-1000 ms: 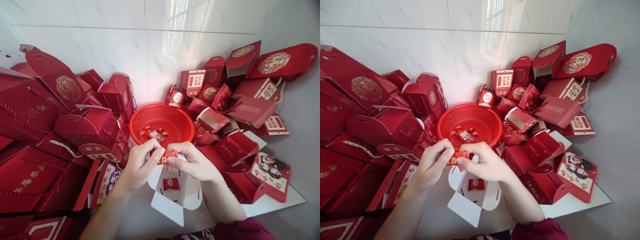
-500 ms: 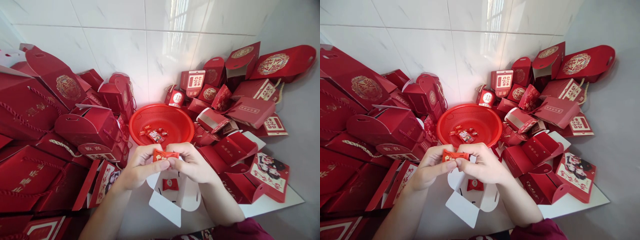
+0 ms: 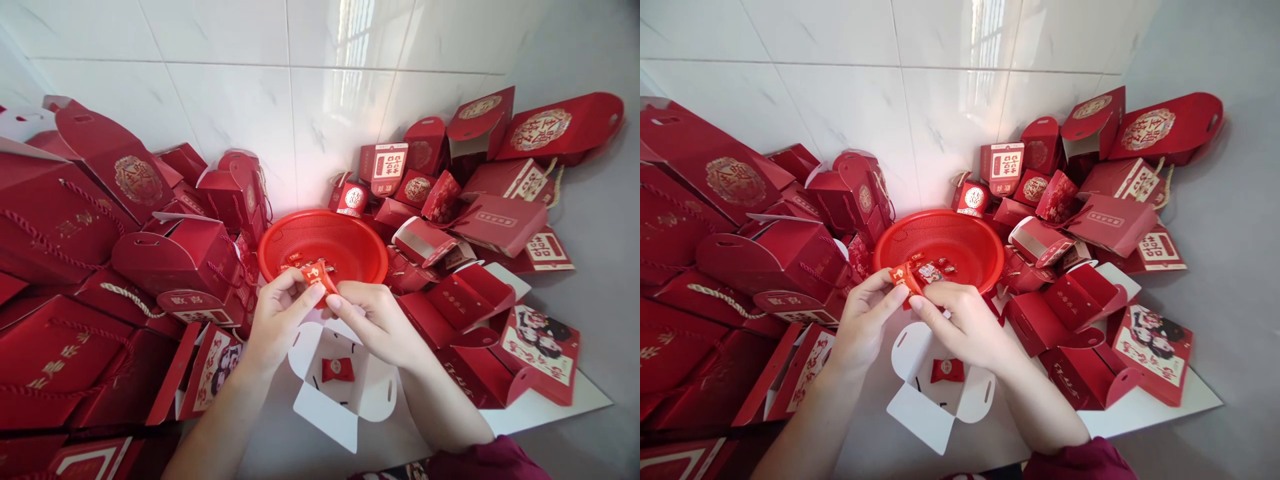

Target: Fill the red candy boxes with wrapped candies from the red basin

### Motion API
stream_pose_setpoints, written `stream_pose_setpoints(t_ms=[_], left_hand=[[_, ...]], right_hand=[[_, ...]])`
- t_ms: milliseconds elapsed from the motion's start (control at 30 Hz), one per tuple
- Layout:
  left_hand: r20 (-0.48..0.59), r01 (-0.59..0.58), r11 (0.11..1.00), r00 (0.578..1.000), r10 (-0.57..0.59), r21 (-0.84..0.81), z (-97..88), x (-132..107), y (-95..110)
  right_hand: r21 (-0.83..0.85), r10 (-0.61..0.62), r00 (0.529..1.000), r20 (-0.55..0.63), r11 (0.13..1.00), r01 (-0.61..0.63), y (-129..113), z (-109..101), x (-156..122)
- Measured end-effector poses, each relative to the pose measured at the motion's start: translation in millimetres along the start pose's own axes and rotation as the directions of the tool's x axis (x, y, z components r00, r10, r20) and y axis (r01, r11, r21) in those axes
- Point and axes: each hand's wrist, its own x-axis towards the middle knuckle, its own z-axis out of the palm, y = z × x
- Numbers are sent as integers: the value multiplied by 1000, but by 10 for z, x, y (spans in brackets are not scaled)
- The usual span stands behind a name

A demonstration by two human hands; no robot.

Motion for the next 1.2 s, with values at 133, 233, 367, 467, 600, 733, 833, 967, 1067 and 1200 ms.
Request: stream_pose_setpoints(t_ms=[133, 233, 367, 467, 600, 733, 833, 967, 1067, 1200], left_hand=[[181, 57, 994, 981, -73, 89, -78, -26, 103], [254, 53, 985, 962, -94, 166, -89, -67, 136], [289, 28, 960, 951, -111, 278, -111, -94, 144], [291, 29, 943, 948, -131, 330, -132, -95, 156], [307, 5, 953, 946, -102, 302, -127, -92, 173], [342, -4, 962, 935, -93, 274, -141, -75, 165], [359, -2, 953, 927, -113, 305, -173, -48, 140], [311, 19, 968, 945, -99, 250, -188, -13, 110], [285, 72, 972, 949, -135, 222, -193, 15, 96], [267, 128, 966, 946, -186, 223, -228, 37, 89]], right_hand=[[29, 6, 1000, -19, 1000, -5, 26, -98, 15], [95, 8, 999, 33, 995, -11, 57, -93, 37], [285, -14, 992, 128, 958, -23, 99, -37, 56], [319, -21, 993, 120, 948, -18, 116, -14, 55], [282, -12, 991, 133, 959, -27, 113, -44, 38], [227, -14, 977, 213, 973, -36, 113, -111, 23], [215, -26, 963, 268, 976, -33, 127, -127, 32], [244, -17, 981, 193, 969, -31, 151, -81, 60], [317, 1, 994, 108, 948, -35, 162, -48, 72], [419, -21, 988, 154, 907, -46, 171, -53, 85]])
